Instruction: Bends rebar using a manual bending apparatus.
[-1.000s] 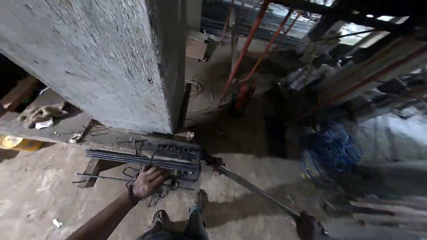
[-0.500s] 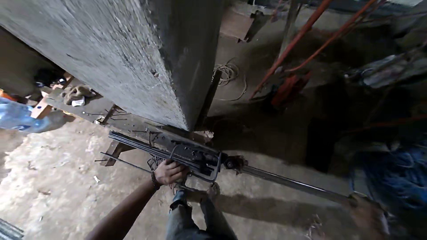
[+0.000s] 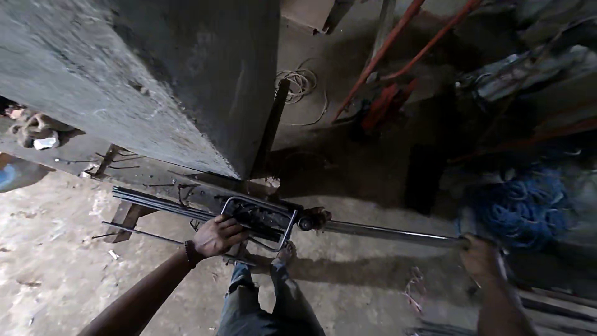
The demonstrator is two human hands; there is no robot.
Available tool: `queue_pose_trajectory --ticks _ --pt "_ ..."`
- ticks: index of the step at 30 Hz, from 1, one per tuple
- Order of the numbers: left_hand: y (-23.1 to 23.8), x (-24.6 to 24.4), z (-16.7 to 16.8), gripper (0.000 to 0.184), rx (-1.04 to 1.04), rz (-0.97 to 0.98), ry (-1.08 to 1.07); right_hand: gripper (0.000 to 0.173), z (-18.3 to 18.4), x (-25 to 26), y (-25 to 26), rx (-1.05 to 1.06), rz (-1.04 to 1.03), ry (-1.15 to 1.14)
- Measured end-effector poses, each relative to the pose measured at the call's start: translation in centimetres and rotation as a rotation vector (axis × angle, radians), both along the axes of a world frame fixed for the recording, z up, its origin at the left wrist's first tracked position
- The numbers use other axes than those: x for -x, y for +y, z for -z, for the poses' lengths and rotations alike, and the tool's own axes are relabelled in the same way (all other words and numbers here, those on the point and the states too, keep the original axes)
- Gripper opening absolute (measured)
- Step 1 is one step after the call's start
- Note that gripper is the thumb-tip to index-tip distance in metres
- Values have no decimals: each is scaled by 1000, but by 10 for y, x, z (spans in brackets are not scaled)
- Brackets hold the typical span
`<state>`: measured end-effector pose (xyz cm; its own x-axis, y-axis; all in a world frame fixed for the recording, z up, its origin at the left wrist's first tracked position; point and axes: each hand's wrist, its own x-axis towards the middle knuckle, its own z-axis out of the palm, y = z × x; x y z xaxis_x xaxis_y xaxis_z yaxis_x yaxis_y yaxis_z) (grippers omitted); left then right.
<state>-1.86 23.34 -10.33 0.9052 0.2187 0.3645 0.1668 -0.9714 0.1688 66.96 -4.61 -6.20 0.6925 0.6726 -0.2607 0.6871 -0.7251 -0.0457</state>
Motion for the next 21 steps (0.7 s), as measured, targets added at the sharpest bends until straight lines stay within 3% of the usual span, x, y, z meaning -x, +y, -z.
queue_pose_trajectory --ticks 9,12,16,21 --pt "3 -12 -15 31 -4 -19 116 28 -7 -5 27 76 -5 -39" --pt "5 -12 -19 33 -6 -3 142 27 -6 -2 14 82 14 -21" --pt "5 -13 -18 33 9 -22 140 35 -10 32 -51 120 64 48" --pt "6 -11 -15 34 -2 -29 133 36 -23 131 -164 316 131 98"
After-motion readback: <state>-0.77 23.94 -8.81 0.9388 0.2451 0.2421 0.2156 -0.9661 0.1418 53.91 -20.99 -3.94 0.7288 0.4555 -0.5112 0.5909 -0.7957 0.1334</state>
